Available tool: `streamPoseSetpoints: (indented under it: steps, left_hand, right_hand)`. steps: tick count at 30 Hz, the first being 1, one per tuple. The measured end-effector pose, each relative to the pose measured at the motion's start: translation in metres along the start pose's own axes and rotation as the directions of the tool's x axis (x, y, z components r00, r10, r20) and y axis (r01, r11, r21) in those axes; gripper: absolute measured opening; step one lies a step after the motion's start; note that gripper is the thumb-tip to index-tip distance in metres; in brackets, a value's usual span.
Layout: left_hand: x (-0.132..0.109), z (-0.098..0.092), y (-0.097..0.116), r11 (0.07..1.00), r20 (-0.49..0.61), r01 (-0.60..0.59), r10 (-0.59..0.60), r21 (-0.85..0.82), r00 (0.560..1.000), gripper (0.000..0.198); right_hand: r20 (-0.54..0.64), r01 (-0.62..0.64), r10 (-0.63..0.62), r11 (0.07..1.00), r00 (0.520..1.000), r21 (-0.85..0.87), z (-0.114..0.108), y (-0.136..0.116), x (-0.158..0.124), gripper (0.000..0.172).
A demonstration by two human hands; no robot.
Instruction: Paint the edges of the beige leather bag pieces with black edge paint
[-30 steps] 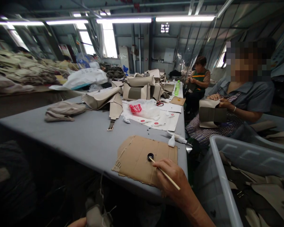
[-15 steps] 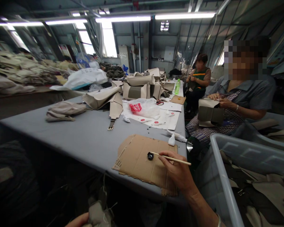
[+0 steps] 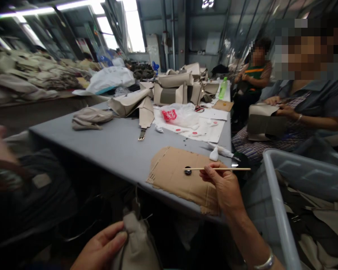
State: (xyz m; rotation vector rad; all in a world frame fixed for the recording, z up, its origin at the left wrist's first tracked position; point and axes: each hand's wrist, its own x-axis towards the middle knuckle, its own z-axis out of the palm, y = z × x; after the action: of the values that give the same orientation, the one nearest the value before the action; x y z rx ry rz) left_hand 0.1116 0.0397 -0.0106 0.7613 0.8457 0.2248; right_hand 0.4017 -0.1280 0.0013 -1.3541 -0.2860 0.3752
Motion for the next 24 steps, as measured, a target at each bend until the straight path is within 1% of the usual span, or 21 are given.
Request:
streamPoseSetpoints:
  steps: [2, 3, 4, 6, 8, 10, 12, 14, 16, 21, 24]
  left_hand:
    - [-0.008, 0.006, 0.002, 0.997, 0.067, -0.069, 0.067, 0.028, 0.996, 0.041]
    - [-0.011, 0.007, 0.002, 0.996, 0.086, -0.088, 0.084, 0.035, 0.993, 0.038]
    - [-0.013, 0.008, 0.002, 0.994, 0.095, -0.103, 0.099, 0.038, 0.99, 0.036]
    - [-0.015, 0.009, 0.001, 0.991, 0.101, -0.122, 0.116, 0.049, 0.988, 0.034]
    - [-0.016, 0.008, 0.0, 0.989, 0.102, -0.136, 0.13, 0.062, 0.986, 0.033]
    - [-0.016, 0.007, 0.0, 0.986, 0.104, -0.151, 0.143, 0.069, 0.984, 0.032]
    - [-0.015, 0.006, -0.001, 0.985, 0.119, -0.156, 0.147, 0.07, 0.982, 0.031]
    - [-0.014, 0.006, -0.001, 0.986, 0.137, -0.153, 0.142, 0.07, 0.98, 0.031]
    - [-0.014, 0.005, -0.002, 0.987, 0.143, -0.147, 0.136, 0.067, 0.98, 0.031]
    - [-0.016, 0.006, -0.003, 0.988, 0.105, -0.14, 0.134, 0.06, 0.985, 0.036]
    - [-0.016, 0.007, -0.003, 0.989, 0.1, -0.141, 0.135, 0.054, 0.986, 0.039]
  right_hand:
    - [0.001, 0.0, 0.0, 0.998, 1.0, 0.056, 0.008, -0.003, -0.024, 0.03]
    - [0.014, -0.011, 0.01, 0.998, 1.0, 0.054, 0.012, -0.004, -0.038, 0.027]
    - [0.035, -0.023, 0.022, 0.999, 0.999, 0.035, 0.017, -0.005, -0.052, 0.023]
    - [0.119, -0.024, 0.024, 1.0, 0.993, 0.002, 0.027, -0.003, -0.081, 0.016]
    - [0.191, 0.023, -0.015, 0.999, 0.981, -0.04, 0.039, 0.0, -0.106, 0.012]
    - [0.236, 0.092, -0.07, 0.992, 0.969, -0.082, 0.049, 0.004, -0.123, 0.008]
    - [0.269, 0.149, -0.117, 0.984, 0.956, -0.102, 0.057, 0.008, -0.13, 0.005]
    - [0.3, 0.175, -0.138, 0.98, 0.944, -0.099, 0.06, 0.01, -0.133, 0.005]
    - [0.33, 0.177, -0.139, 0.98, 0.934, -0.089, 0.06, 0.012, -0.132, 0.005]
    - [0.364, 0.172, -0.126, 0.98, 0.923, -0.096, 0.058, 0.016, -0.131, 0.005]
    - [0.369, 0.132, -0.096, 0.989, 0.924, -0.074, 0.06, 0.017, -0.133, 0.005]
